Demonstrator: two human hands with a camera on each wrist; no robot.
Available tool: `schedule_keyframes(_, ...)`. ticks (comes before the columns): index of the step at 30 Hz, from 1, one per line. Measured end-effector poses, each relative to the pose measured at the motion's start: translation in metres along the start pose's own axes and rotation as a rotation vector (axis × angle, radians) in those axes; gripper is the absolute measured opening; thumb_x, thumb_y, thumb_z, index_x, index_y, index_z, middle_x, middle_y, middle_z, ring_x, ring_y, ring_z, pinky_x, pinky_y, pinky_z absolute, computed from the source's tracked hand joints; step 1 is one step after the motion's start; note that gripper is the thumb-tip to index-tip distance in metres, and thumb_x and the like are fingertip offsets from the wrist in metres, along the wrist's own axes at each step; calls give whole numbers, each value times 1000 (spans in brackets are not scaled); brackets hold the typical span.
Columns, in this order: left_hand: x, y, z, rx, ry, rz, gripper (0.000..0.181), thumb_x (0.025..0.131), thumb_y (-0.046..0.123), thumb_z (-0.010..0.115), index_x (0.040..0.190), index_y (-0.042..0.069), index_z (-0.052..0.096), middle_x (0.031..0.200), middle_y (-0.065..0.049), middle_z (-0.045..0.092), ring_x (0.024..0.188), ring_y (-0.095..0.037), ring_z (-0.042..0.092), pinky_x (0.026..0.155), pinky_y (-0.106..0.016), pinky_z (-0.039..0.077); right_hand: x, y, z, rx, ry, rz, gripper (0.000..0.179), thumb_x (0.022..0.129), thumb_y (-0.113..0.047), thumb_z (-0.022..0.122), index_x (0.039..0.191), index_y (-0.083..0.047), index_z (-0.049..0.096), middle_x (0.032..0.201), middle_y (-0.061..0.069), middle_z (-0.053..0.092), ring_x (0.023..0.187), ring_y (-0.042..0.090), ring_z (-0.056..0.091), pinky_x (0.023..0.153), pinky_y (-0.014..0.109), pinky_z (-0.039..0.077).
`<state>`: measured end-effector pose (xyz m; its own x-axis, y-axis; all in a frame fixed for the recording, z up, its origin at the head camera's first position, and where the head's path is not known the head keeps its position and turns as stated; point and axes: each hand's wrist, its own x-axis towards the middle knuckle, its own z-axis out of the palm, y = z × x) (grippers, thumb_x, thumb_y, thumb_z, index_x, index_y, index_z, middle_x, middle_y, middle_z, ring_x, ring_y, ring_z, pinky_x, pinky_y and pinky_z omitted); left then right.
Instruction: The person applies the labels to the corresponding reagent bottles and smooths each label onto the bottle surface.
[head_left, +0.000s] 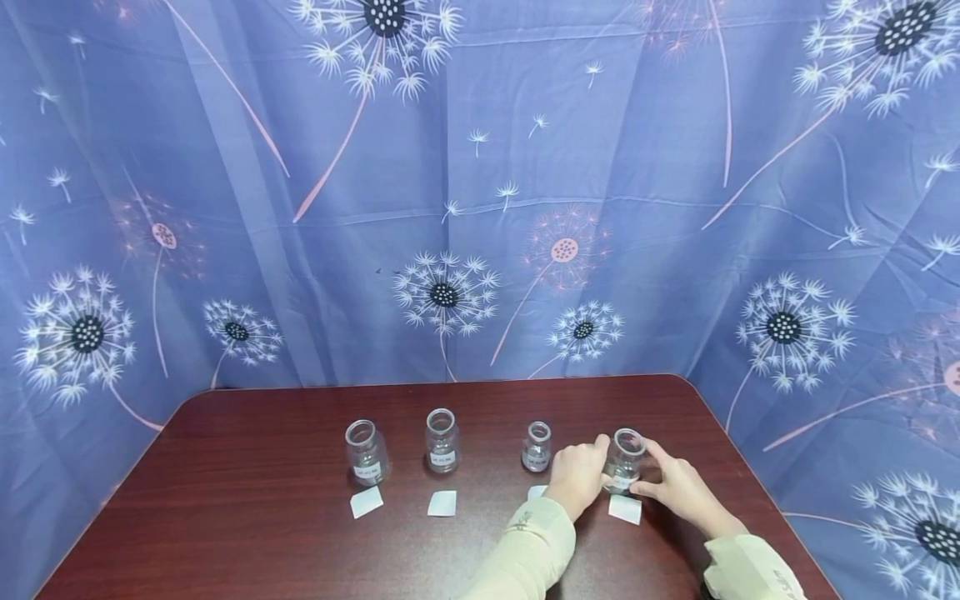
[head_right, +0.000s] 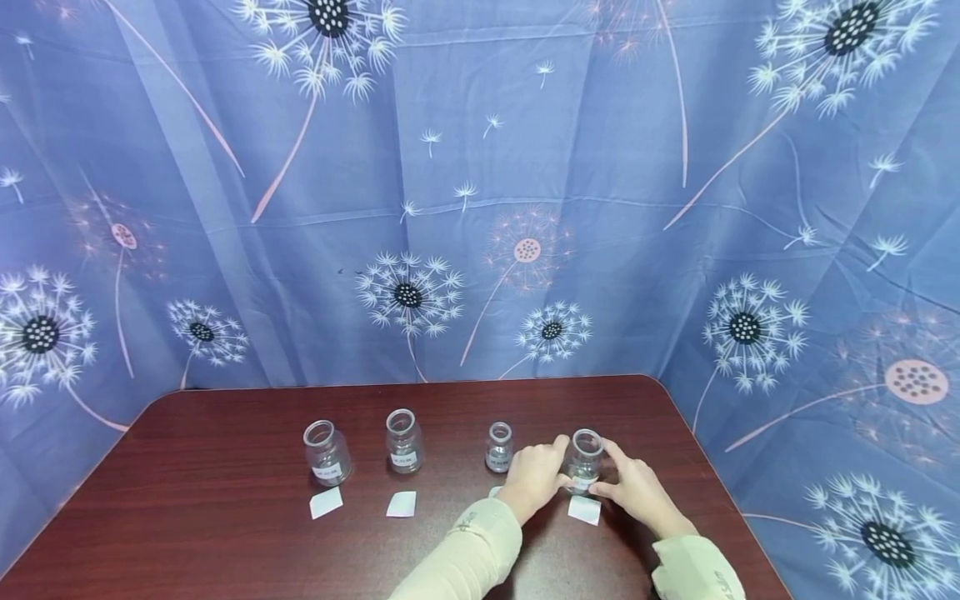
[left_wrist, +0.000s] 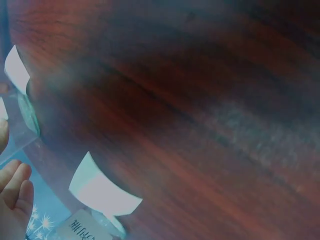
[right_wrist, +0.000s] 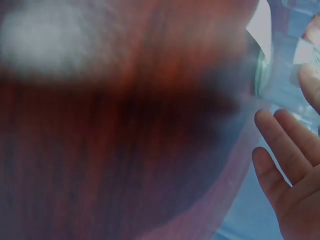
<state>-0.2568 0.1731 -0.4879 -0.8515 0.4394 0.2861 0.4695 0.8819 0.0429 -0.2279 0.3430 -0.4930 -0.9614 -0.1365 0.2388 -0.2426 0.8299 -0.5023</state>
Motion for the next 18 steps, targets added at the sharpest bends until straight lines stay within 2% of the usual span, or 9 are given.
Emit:
schedule_keyframes(7, -4, 3, 7, -42, -1, -43, 52, 67, 47, 69, 103, 26, 39, 67, 8, 65, 55, -13, 59, 42, -25, 37, 0, -4, 10, -36, -19, 57, 81, 63, -24, 77, 126, -4, 30, 66, -1, 58, 55, 2, 49, 50, 21, 37)
schedule_keyframes(13, -4, 5, 9, -52, -17, -67, 53, 68, 46, 67, 108, 27, 37, 67, 7, 65, 55, -13, 59, 44, -25, 39, 0, -6, 12, -62, 4, 56, 80, 64, -24, 76, 127, -3, 30, 61, -4, 54, 52, 1, 44, 48, 21, 34)
schedule_keyframes(18, -6, 4, 11, -57, 1, -64, 55, 69, 46, 68, 110, 27, 38, 67, 7, 65, 55, -13, 59, 44, -25, 39, 0, -6, 12, -84, 18, 36, 80, 63, -23, 76, 126, -2, 31, 60, -4, 55, 52, 0, 45, 48, 21, 35)
